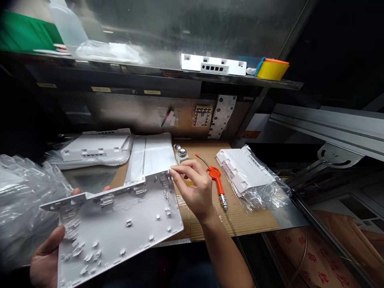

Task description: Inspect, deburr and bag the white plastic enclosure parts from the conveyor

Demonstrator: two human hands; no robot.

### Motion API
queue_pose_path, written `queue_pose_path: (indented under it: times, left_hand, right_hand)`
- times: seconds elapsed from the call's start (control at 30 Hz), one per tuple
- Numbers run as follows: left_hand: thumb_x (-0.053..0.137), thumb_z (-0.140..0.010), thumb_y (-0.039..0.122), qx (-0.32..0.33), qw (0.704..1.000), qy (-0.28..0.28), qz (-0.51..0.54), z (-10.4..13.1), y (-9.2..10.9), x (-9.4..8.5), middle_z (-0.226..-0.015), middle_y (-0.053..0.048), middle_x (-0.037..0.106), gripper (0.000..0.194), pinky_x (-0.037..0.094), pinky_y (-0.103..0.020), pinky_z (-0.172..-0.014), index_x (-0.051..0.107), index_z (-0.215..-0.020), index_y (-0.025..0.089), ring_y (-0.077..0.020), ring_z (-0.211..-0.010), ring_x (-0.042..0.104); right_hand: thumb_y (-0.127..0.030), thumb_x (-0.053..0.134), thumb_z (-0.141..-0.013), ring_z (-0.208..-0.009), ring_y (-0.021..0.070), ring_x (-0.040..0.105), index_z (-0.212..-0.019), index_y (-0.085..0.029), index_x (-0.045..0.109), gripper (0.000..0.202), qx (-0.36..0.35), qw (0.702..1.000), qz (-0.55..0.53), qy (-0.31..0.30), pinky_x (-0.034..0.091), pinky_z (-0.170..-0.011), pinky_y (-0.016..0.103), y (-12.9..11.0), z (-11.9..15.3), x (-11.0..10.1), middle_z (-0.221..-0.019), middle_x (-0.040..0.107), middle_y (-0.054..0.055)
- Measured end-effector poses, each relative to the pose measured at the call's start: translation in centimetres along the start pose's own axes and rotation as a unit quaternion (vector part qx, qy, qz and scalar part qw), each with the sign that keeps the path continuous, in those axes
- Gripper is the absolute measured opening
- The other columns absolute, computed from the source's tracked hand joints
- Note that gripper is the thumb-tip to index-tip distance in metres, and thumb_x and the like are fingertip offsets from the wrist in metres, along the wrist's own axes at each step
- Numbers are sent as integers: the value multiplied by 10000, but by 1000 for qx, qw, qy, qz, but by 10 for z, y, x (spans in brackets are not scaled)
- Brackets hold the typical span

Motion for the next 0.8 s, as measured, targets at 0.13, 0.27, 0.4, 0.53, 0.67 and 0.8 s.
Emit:
queue_pose_path:
  times: [0.13,0.27,0.4,0.53,0.67,0.8]
  left_hand:
    - [365,-977,613,-32,999,-30,3,-5,-2,17,-1576,205,444,560,223,-470,-1311,346,-1537,605,-251,-1550,262]
    - [441,-969,366,-64,993,-72,67,-10,-3,29,-1646,14,439,668,134,-594,-1300,329,-1627,390,-326,-1557,308]
    - [532,-928,273,-62,996,-37,47,-16,-3,31,-1588,-97,535,701,233,-622,-1271,390,-1614,285,-392,-1481,453]
    - [574,-911,155,-49,996,75,-11,-17,-3,26,-1506,-143,614,787,347,-645,-1215,306,-1640,281,-415,-1375,574]
    - [634,-914,126,-18,982,182,-39,-18,-11,27,-1497,-121,624,855,401,-610,-1201,244,-1643,342,-372,-1334,621]
    - [725,-888,151,23,988,146,-55,-28,-28,49,-1559,-40,574,718,397,-526,-1231,472,-1519,380,-330,-1389,578]
  right_hand:
    - [-159,707,-955,-809,153,656,-999,-221,795,116,1,1000,20,1,567,-687,299,6,4,3,-922,689,34]
    - [-146,732,-938,-831,153,659,-1012,-226,791,124,-15,998,39,39,562,-718,302,6,7,-6,-946,696,28]
    - [-178,751,-931,-821,154,660,-991,-221,796,86,-19,997,72,34,548,-729,307,22,9,-8,-949,703,24]
    - [-247,767,-928,-704,137,633,-927,-191,799,64,8,991,134,27,514,-652,303,47,9,0,-894,714,22]
    - [-217,761,-927,-795,159,658,-947,-195,792,43,7,996,63,58,530,-673,296,24,6,13,-912,712,31]
    - [-131,737,-929,-803,145,643,-993,-212,787,115,-29,999,-38,-2,543,-704,288,-33,3,43,-934,700,27]
Point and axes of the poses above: each hand's wrist, its own z-axis away from the middle knuckle, its own x-axis out of the palm, y = z × x, the point moved 5 cm from there along -z, towards the middle knuckle
